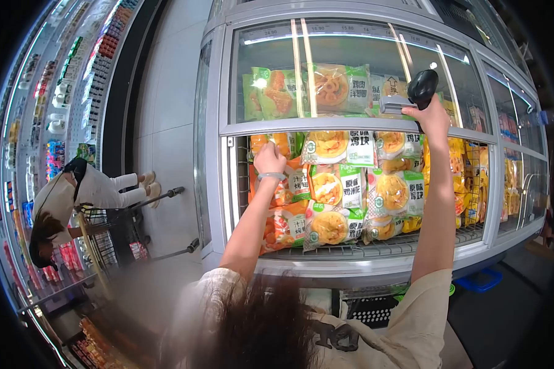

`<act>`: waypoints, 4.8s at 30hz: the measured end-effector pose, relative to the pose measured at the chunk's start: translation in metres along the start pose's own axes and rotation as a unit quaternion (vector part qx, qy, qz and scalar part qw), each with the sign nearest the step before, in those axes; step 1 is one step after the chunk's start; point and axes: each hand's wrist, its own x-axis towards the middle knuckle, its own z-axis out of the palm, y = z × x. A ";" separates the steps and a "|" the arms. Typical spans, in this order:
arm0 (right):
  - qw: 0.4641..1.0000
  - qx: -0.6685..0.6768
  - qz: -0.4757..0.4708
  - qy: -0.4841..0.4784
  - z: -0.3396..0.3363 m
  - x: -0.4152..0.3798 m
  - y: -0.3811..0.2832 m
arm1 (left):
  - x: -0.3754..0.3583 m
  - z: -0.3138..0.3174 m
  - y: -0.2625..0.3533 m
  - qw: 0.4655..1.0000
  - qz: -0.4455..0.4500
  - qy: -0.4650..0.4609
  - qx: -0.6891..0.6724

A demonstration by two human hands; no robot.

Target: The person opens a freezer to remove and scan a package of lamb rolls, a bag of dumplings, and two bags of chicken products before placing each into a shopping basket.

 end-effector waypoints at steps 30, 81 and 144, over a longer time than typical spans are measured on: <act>0.995 0.098 -0.027 -0.003 0.003 -0.005 0.022 | -0.057 -0.152 0.053 0.932 0.361 -0.037 0.008; 0.517 0.853 0.041 -0.067 -0.128 -0.375 -0.073 | -0.177 -0.303 0.079 0.763 0.057 -0.129 -0.631; 0.730 0.681 0.054 0.013 -0.129 -0.437 -0.100 | -0.253 -0.282 0.095 0.285 -0.067 -0.250 -0.923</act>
